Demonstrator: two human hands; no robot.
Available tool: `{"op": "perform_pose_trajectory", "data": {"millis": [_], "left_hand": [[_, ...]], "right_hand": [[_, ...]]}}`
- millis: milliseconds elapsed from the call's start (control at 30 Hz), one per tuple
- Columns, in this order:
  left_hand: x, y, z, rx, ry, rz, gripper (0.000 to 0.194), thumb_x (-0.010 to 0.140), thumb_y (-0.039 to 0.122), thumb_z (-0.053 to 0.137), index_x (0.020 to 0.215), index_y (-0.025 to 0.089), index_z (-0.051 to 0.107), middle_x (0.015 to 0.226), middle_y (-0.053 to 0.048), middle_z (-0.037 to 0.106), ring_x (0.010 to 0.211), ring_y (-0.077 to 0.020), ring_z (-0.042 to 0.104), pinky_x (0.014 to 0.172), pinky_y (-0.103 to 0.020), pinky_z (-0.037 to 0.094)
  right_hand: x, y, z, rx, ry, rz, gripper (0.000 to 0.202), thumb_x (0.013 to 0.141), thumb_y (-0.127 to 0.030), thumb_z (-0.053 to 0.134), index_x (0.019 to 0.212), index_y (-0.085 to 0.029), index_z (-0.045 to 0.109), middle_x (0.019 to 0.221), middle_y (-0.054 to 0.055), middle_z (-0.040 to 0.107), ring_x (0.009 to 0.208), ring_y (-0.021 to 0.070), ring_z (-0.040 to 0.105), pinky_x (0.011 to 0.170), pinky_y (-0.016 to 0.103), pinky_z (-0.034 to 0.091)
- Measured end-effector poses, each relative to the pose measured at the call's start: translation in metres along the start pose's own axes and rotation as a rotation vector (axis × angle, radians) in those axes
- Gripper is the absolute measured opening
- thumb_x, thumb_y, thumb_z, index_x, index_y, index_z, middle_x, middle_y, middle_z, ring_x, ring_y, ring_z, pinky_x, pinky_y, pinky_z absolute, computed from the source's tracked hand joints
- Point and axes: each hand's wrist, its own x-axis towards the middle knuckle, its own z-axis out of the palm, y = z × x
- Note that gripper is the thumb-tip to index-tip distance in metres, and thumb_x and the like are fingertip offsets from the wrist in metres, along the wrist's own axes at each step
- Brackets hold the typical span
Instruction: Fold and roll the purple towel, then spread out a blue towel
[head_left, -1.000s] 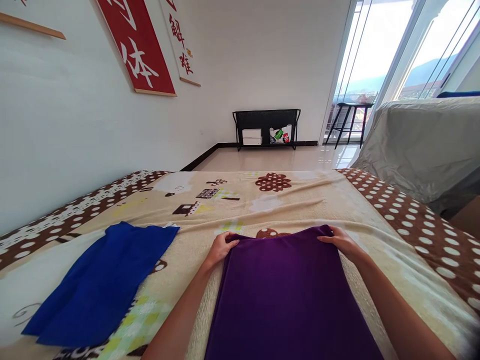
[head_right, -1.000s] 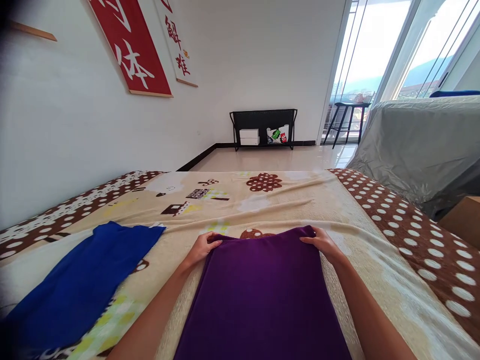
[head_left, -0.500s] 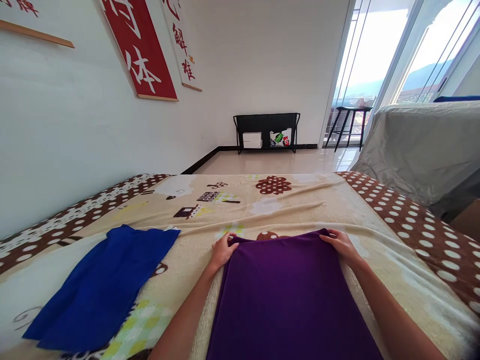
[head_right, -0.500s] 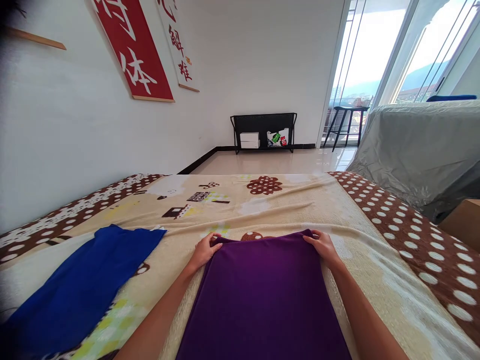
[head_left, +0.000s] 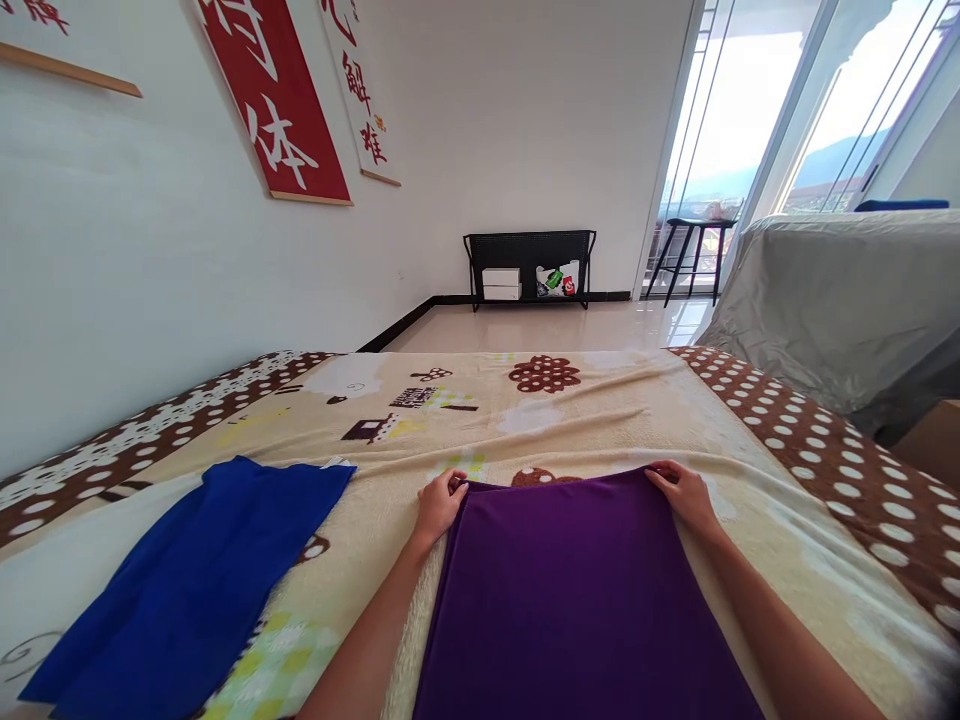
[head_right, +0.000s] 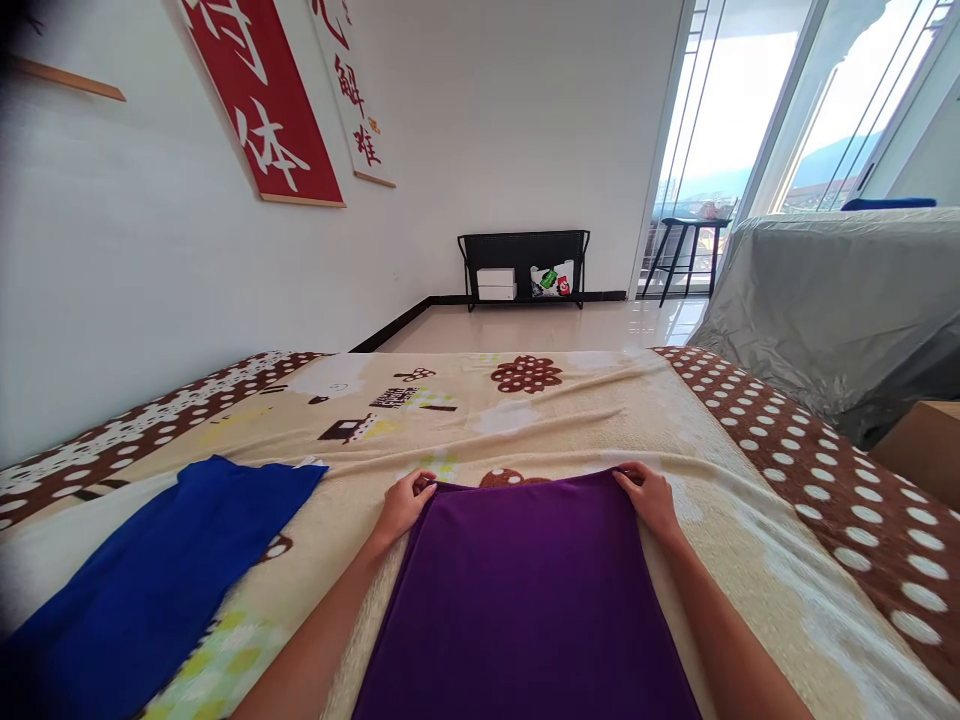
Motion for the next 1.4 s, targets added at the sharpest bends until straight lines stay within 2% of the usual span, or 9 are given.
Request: {"op": "perform_pose_trajectory", "data": {"millis": [200,333,467,600,800,933,1067,1300,1400], "left_hand": [[-0.01,0.014,-0.015,0.162,0.122,0.095,0.026,0.098,0.028,0.045,0.113,0.015,0.062,0.117,-0.012,0.063,0.117,-0.0278,0.055,0.103,-0.053,0.039],[-0.037,0.044,-0.018,0.199,0.062,0.299,0.039,0.1,0.024,0.03,0.128,0.02,0.057,0.131,-0.011,0.061,0.128,-0.0241,0.049,0.111,-0.042,0.031],[-0.068,0.07,0.007,0.231,-0.105,0.473,0.046,0.099,0.04,0.038,0.142,0.026,0.047,0.149,-0.002,0.049,0.137,-0.0183,0.042,0.115,-0.033,0.029],[-0.082,0.055,0.017,0.283,-0.145,0.44,0.054,0.098,0.051,0.038,0.148,0.031,0.038,0.158,0.0,0.034,0.146,-0.021,0.03,0.12,-0.043,0.02],[-0.083,0.027,-0.004,0.356,-0.07,0.262,0.055,0.098,0.046,0.035,0.15,0.026,0.035,0.157,-0.008,0.035,0.146,-0.0274,0.028,0.119,-0.056,0.014],[-0.079,0.075,0.019,0.381,-0.03,0.279,0.055,0.097,0.037,0.036,0.149,0.021,0.038,0.155,-0.012,0.038,0.147,-0.0308,0.027,0.119,-0.06,0.004],[-0.081,0.11,0.05,0.364,-0.047,0.395,0.056,0.097,0.037,0.036,0.152,0.026,0.032,0.159,-0.003,0.031,0.148,-0.0222,0.025,0.122,-0.044,0.013],[-0.081,0.032,0.012,0.406,0.044,0.153,0.065,0.096,0.054,0.032,0.15,0.018,0.035,0.157,-0.016,0.032,0.147,-0.0315,0.027,0.117,-0.059,0.015],[-0.074,0.032,-0.002,0.418,0.028,0.115,0.064,0.097,0.053,0.033,0.149,0.016,0.037,0.155,-0.018,0.035,0.146,-0.0316,0.029,0.116,-0.06,0.016]], "right_hand": [[-0.004,-0.009,-0.01,-0.195,0.109,-0.033,0.04,0.092,-0.054,0.053,0.107,-0.017,0.063,0.096,0.006,0.065,0.09,0.0199,0.061,0.087,0.042,0.049],[-0.013,-0.033,-0.017,-0.295,0.166,-0.089,0.058,0.093,-0.061,0.035,0.119,-0.015,0.061,0.106,0.016,0.064,0.114,0.0341,0.053,0.102,0.053,0.035],[-0.041,-0.067,0.006,-0.33,-0.061,-0.319,0.056,0.094,-0.058,0.035,0.136,-0.026,0.054,0.137,0.008,0.056,0.131,0.0266,0.045,0.113,0.042,0.029],[-0.066,-0.068,0.018,-0.389,-0.3,-0.431,0.06,0.091,-0.067,0.039,0.144,-0.039,0.045,0.153,-0.006,0.041,0.142,0.0186,0.035,0.118,0.037,0.022],[-0.059,-0.043,-0.015,-0.508,-0.285,-0.288,0.071,0.094,-0.066,0.025,0.152,-0.026,0.034,0.157,0.006,0.033,0.147,0.0244,0.026,0.121,0.05,0.01],[-0.066,-0.088,0.02,-0.52,-0.26,-0.326,0.069,0.097,-0.06,0.022,0.152,-0.02,0.034,0.158,0.01,0.029,0.148,0.0273,0.019,0.12,0.054,0.004],[-0.081,-0.125,0.066,-0.486,-0.347,-0.463,0.058,0.097,-0.057,0.029,0.15,-0.034,0.036,0.157,-0.004,0.031,0.147,0.0156,0.022,0.121,0.035,0.014],[-0.063,-0.057,0.008,-0.527,-0.22,-0.245,0.075,0.095,-0.066,0.022,0.152,-0.018,0.033,0.158,0.01,0.029,0.148,0.0248,0.021,0.12,0.05,0.01],[-0.052,-0.057,-0.006,-0.53,-0.21,-0.189,0.077,0.095,-0.066,0.023,0.151,-0.014,0.034,0.156,0.013,0.033,0.147,0.0269,0.025,0.12,0.051,0.011]]}}
